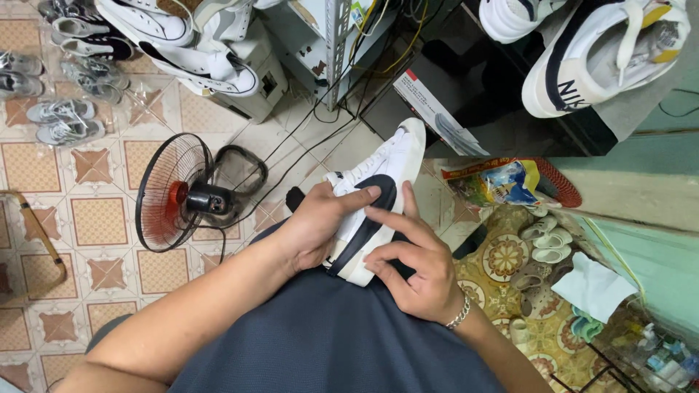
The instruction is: The person picks up pairs of sneakers from a shelf, holds and turns each shoe to check it, and wraps shoes in clear plastic bags. They place the wrapped pairs back on the shelving and arrange several white sneakers on a small table near the wall.
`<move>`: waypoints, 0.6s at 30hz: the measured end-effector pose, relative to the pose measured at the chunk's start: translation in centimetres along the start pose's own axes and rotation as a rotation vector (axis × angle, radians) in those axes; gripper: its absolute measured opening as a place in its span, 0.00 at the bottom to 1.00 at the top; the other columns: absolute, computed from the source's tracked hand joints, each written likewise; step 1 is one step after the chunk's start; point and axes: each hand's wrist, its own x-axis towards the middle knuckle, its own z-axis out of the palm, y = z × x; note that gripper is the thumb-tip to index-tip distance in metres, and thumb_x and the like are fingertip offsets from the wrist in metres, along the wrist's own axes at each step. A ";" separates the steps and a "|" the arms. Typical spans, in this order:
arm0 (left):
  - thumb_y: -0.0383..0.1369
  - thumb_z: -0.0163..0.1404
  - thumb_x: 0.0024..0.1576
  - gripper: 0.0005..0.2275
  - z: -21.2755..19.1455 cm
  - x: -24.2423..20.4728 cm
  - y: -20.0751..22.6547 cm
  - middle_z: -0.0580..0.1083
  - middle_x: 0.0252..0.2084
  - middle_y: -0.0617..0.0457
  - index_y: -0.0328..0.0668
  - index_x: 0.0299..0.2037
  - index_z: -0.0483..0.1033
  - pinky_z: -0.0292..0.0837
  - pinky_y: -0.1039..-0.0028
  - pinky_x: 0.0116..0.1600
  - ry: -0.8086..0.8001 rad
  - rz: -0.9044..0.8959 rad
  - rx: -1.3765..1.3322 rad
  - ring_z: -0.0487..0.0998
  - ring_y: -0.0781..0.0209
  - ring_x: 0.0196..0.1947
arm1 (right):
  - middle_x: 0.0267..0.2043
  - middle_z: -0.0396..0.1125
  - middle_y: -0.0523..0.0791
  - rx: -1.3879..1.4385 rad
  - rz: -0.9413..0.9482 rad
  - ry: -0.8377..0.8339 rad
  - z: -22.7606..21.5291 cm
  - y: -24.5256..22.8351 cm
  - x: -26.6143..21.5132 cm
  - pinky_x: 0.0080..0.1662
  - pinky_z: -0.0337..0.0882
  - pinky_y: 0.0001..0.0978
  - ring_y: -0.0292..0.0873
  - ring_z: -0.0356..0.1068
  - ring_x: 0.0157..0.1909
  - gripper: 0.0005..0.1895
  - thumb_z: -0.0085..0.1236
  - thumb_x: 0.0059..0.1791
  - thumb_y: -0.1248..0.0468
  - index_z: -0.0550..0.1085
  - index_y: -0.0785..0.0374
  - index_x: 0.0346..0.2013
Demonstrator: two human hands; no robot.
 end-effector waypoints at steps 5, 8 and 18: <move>0.30 0.54 0.59 0.17 -0.1 -0.2 0.0 0.79 0.40 0.39 0.21 0.51 0.71 0.84 0.64 0.35 0.003 0.017 0.068 0.84 0.53 0.34 | 0.59 0.73 0.49 0.142 0.325 0.053 0.5 1.6 -1.2 0.66 0.71 0.41 0.55 0.70 0.70 0.03 0.66 0.48 0.67 0.80 0.63 0.34; 0.31 0.53 0.57 0.17 0.1 0.1 0.3 0.80 0.41 0.39 0.23 0.51 0.72 0.83 0.62 0.35 0.075 -0.037 0.129 0.85 0.53 0.34 | 0.57 0.72 0.50 0.146 0.178 0.009 -0.1 0.1 -0.2 0.69 0.66 0.47 0.59 0.65 0.72 0.03 0.63 0.46 0.72 0.77 0.66 0.28; 0.28 0.65 0.50 0.21 -7.2 5.4 -6.2 0.82 0.45 0.44 0.26 0.53 0.77 0.75 0.69 0.53 -0.107 0.216 0.617 0.80 0.61 0.45 | 0.56 0.68 0.56 0.666 0.309 0.608 -4.0 7.0 -4.6 0.59 0.78 0.47 0.56 0.76 0.59 0.06 0.50 0.51 0.76 0.75 0.69 0.38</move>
